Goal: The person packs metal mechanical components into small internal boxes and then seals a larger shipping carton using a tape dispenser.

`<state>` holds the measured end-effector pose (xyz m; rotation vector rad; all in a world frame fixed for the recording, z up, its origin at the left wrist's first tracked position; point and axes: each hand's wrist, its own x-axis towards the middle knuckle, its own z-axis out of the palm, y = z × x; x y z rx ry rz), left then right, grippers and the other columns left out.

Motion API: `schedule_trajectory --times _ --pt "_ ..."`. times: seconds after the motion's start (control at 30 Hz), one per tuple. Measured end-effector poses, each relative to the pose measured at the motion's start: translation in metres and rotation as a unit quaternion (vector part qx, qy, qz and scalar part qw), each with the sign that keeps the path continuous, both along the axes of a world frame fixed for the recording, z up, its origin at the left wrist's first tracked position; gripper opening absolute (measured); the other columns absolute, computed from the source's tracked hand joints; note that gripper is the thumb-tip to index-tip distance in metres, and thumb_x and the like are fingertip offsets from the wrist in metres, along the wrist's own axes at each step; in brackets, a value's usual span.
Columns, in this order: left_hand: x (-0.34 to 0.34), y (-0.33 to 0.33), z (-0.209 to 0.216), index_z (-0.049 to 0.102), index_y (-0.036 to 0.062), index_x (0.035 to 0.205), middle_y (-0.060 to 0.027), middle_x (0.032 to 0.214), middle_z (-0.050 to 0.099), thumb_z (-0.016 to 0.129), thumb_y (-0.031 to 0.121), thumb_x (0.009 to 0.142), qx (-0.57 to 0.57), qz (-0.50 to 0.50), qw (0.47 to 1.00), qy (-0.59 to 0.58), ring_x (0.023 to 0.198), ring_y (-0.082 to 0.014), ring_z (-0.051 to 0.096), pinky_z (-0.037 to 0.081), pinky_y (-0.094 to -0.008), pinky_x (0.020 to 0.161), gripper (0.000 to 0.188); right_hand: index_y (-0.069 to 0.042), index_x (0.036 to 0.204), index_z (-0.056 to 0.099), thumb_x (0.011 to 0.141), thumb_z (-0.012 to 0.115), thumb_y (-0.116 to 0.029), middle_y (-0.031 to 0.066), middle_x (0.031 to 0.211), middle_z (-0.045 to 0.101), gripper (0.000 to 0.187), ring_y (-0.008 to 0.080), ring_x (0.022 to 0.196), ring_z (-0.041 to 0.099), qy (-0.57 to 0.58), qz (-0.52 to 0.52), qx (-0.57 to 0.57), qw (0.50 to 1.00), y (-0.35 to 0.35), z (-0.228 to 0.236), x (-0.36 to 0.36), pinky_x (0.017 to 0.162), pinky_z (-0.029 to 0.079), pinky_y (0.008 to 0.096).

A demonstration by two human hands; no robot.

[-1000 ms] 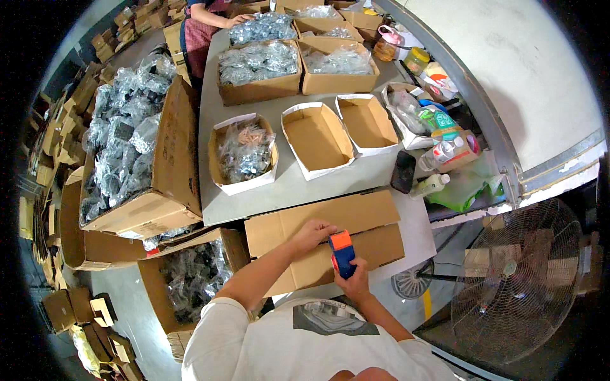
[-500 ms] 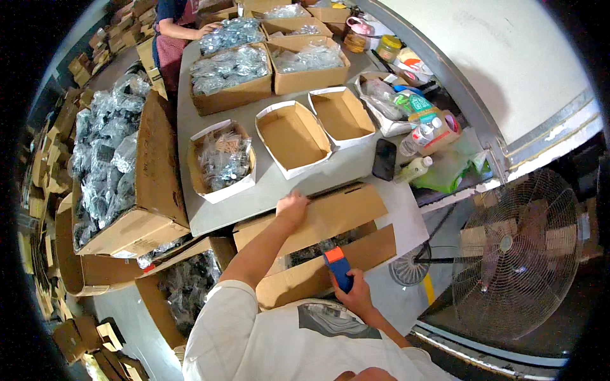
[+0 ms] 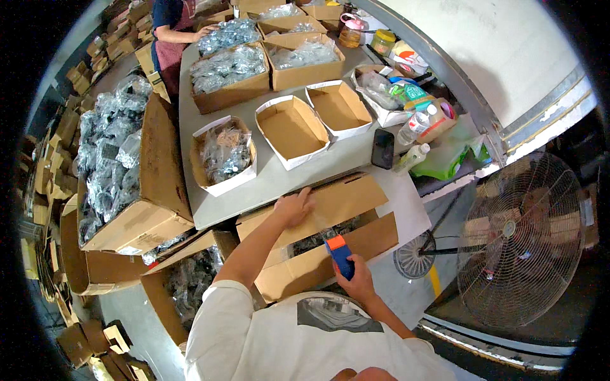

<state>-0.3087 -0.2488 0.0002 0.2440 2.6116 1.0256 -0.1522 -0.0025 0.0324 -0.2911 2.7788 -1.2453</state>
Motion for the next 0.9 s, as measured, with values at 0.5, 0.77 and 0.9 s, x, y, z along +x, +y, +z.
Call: schedule_trajectory --times 0.5,0.77,0.9 --pt "0.160 0.078 -0.016 0.023 -0.0009 0.139 -0.0162 0.147 0.016 0.078 0.041 0.053 -0.170 0.082 0.951 0.245 0.137 -0.0300 0.014 0.019 -0.0585 0.103 0.110 0.001 0.119 0.050 0.072 0.065 -0.016 0.0202 0.130 0.045 0.053 0.0341 0.117 0.047 0.062 0.072 0.003 0.995 -0.011 0.011 -0.009 0.097 0.038 0.0378" --pt "0.148 0.076 -0.018 0.021 -0.0006 0.139 -0.0162 0.145 0.021 0.076 0.045 0.054 -0.185 0.071 0.961 0.195 0.136 -0.0297 0.018 0.016 -0.0607 0.104 0.111 0.003 0.118 0.051 0.072 0.065 -0.017 0.0215 0.128 0.047 0.052 0.0336 0.117 0.047 0.034 0.066 0.029 0.997 -0.015 0.013 -0.012 0.098 0.038 0.0374" --pt "0.146 0.077 -0.025 0.021 0.0005 0.139 -0.0145 0.145 0.022 0.077 0.045 0.053 -0.170 0.087 0.949 0.251 0.135 -0.0293 0.021 0.016 -0.0610 0.104 0.112 0.004 0.115 0.054 0.074 0.065 -0.018 0.0227 0.124 0.049 0.047 0.0326 0.115 0.049 0.064 0.074 0.048 0.994 -0.004 0.006 0.003 0.096 0.039 0.0362"
